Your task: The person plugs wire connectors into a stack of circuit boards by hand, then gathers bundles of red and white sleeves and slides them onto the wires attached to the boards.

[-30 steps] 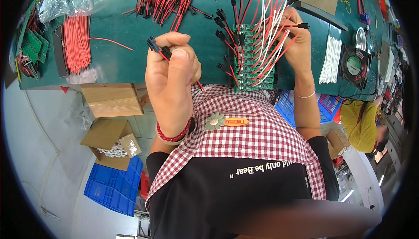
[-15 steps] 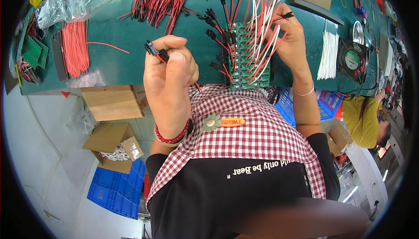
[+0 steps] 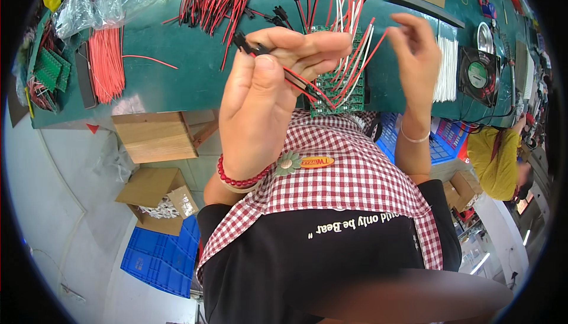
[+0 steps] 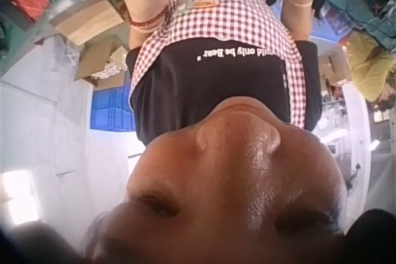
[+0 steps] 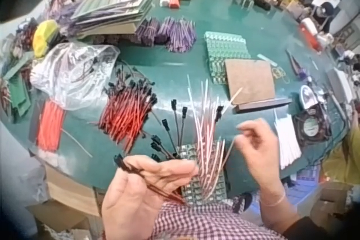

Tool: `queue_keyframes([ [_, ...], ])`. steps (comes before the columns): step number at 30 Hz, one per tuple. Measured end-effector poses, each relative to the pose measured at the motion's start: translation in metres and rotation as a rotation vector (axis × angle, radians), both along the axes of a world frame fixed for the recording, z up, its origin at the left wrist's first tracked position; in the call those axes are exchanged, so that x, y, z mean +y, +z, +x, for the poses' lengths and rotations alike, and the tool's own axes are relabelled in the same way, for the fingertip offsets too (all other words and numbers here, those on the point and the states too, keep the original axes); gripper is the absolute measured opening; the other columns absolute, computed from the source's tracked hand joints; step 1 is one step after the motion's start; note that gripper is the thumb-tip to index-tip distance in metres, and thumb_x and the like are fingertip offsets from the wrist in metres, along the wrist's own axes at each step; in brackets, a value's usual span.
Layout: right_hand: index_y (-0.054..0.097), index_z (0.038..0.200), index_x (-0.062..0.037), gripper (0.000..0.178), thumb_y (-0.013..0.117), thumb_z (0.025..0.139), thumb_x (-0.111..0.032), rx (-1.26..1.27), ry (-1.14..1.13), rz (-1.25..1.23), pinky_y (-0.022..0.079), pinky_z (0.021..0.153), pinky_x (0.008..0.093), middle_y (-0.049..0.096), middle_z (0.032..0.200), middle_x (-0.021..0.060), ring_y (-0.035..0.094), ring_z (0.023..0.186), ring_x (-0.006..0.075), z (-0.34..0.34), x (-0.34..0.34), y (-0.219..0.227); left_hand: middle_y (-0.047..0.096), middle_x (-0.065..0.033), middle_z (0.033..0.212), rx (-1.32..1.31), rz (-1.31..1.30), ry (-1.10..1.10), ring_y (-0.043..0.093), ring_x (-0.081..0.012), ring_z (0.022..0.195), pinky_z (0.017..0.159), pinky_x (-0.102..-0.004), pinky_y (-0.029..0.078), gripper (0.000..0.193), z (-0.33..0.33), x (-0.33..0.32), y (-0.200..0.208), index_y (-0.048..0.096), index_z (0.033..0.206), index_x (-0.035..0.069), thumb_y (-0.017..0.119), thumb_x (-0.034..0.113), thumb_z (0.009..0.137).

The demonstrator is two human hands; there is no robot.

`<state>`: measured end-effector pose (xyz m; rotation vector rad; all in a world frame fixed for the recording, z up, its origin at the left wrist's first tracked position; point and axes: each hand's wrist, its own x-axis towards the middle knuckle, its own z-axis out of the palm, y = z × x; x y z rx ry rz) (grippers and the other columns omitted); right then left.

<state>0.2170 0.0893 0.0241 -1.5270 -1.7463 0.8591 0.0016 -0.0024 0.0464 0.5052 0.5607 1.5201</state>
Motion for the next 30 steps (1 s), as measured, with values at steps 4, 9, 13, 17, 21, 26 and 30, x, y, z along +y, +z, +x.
queue_keyframes([
  [4, 0.066, 0.093, -0.0028, 0.016, 0.072, 0.078, -0.005, 0.071, 0.313, 0.103, 0.043, 0.061, 0.0227, 0.058, 0.083, 0.0049, 0.057, 0.071, 0.0125, -0.010, -0.039, 0.047, 0.047, -0.0340, 0.130, 0.042, 0.053, -0.030, 0.046, -0.0405, 0.126, 0.108, -0.0482, 0.032, 0.032, 0.017, 0.003, 0.000, 0.041, 0.125, 0.001, 0.037, 0.023, 0.102],
  [9, 0.064, 0.085, -0.0004, 0.013, 0.073, 0.076, -0.003, 0.145, 0.469, -0.182, 0.046, 0.059, 0.0269, 0.059, 0.079, 0.0073, 0.059, 0.068, 0.0158, -0.025, -0.051, 0.060, 0.049, -0.0343, 0.127, 0.086, 0.046, -0.140, 0.046, -0.0391, 0.126, 0.108, -0.0469, 0.032, 0.035, 0.033, 0.003, 0.009, 0.042, 0.124, -0.003, 0.036, 0.024, 0.102],
  [13, 0.063, 0.083, 0.0002, 0.008, 0.069, 0.078, -0.001, 0.149, 0.584, -0.204, 0.045, 0.058, 0.0274, 0.059, 0.076, 0.0070, 0.059, 0.065, 0.0156, -0.005, -0.044, 0.059, 0.051, -0.0288, 0.128, 0.144, 0.089, -0.081, 0.052, -0.0293, 0.121, 0.105, -0.0386, 0.036, 0.040, 0.030, 0.003, 0.009, 0.042, 0.122, -0.006, 0.034, 0.028, 0.103],
  [17, 0.062, 0.088, 0.0038, 0.004, 0.063, 0.084, 0.003, 0.485, 0.248, -0.374, 0.049, 0.064, 0.0240, 0.063, 0.080, 0.0061, 0.060, 0.070, 0.0123, 0.020, -0.031, 0.047, 0.059, -0.0254, 0.113, 0.178, 0.058, 0.182, 0.061, -0.0265, 0.099, 0.089, -0.0356, 0.047, 0.033, 0.019, 0.001, 0.011, 0.044, 0.116, -0.003, 0.033, 0.026, 0.103],
  [21, 0.062, 0.092, 0.0057, 0.009, 0.063, 0.084, 0.003, 0.495, 0.204, -0.304, 0.050, 0.071, 0.0241, 0.063, 0.085, 0.0046, 0.061, 0.077, 0.0106, 0.020, 0.008, -0.008, 0.053, -0.0098, 0.084, 0.089, 0.002, 0.155, 0.044, -0.0115, 0.065, 0.059, -0.0249, 0.037, 0.027, -0.001, -0.004, 0.002, 0.048, 0.116, 0.002, 0.034, 0.021, 0.103],
  [26, 0.068, 0.087, 0.0009, 0.008, 0.067, 0.079, 0.000, 0.311, 0.389, -0.088, 0.042, 0.065, 0.0214, 0.059, 0.090, 0.0012, 0.053, 0.075, 0.0079, 0.001, 0.020, -0.040, 0.049, -0.0057, 0.072, 0.110, -0.110, 0.223, 0.036, -0.0072, 0.056, 0.049, -0.0219, 0.030, 0.027, -0.011, -0.009, 0.006, 0.047, 0.113, 0.004, 0.035, 0.026, 0.103],
  [30, 0.069, 0.084, 0.0015, 0.010, 0.069, 0.075, -0.001, 0.209, 0.390, -0.055, 0.042, 0.066, 0.0234, 0.059, 0.087, 0.0041, 0.054, 0.077, 0.0119, -0.005, 0.021, -0.042, 0.047, -0.0039, 0.070, 0.075, -0.141, 0.258, 0.033, -0.0059, 0.053, 0.046, -0.0216, 0.027, 0.026, -0.018, -0.013, 0.000, 0.047, 0.111, 0.005, 0.036, 0.026, 0.103],
])
